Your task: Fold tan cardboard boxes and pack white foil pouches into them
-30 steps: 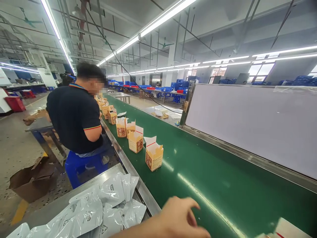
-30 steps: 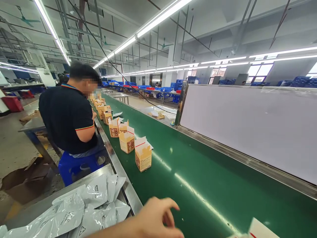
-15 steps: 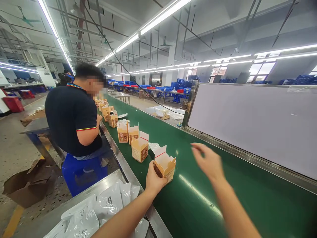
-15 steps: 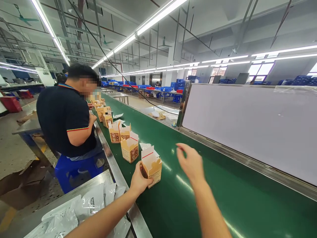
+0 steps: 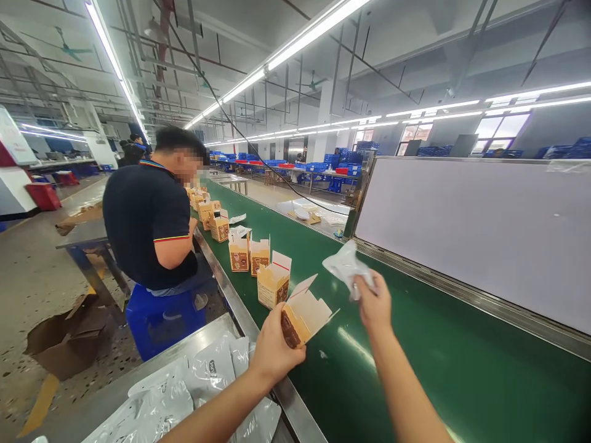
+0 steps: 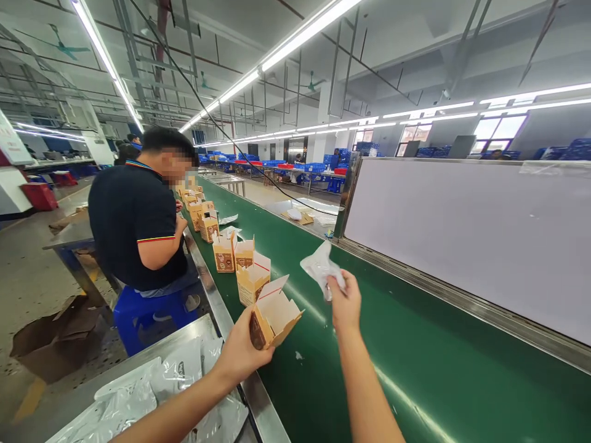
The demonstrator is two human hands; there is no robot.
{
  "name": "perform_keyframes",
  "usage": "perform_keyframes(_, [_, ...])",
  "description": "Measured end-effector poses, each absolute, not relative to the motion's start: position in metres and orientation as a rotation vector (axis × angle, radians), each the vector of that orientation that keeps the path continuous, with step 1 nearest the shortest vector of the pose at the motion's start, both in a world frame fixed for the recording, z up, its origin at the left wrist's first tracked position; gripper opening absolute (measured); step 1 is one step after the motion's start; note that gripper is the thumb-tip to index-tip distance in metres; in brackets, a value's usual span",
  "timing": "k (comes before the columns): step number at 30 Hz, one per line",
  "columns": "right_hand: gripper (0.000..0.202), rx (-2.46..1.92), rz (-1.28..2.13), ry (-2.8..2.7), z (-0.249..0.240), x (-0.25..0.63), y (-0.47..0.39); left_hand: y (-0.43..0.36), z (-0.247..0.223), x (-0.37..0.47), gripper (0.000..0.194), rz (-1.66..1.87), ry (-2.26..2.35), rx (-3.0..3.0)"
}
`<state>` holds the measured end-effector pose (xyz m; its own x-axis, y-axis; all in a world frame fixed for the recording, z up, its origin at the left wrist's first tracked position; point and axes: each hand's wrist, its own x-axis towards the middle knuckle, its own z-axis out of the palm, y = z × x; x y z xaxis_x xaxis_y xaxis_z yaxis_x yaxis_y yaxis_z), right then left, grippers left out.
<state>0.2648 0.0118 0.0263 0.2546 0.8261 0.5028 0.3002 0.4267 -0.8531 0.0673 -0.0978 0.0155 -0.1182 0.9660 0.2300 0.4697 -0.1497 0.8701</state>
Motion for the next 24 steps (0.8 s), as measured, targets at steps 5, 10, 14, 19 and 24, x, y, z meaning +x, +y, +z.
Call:
perform_keyframes(5, [0.016,-0.785,0.47,-1.594,0.078,0.331,-0.088,-0.11,0.016,0.081,0.061,1.289,1.518,1.736])
perform_keyframes(10, [0.027,-0.887,0.268,-2.465,0.096,0.32,-0.134,-0.136,0.015,0.109,0.065,1.356,1.422,2.068])
perform_keyframes(14, [0.04,-1.024,0.469,-2.484,0.082,0.307,-0.155,-0.15,0.008,0.129,0.06,1.267,1.422,2.227])
perform_keyframes(19, [0.095,-1.038,1.032,-2.492,0.057,0.327,-0.172,-0.166,0.0,0.163,0.059,1.153,1.391,2.121])
perform_keyframes(24, [0.053,-1.38,0.952,-2.242,0.026,0.371,-0.178,-0.182,-0.006,0.199,0.081,0.994,1.223,1.995])
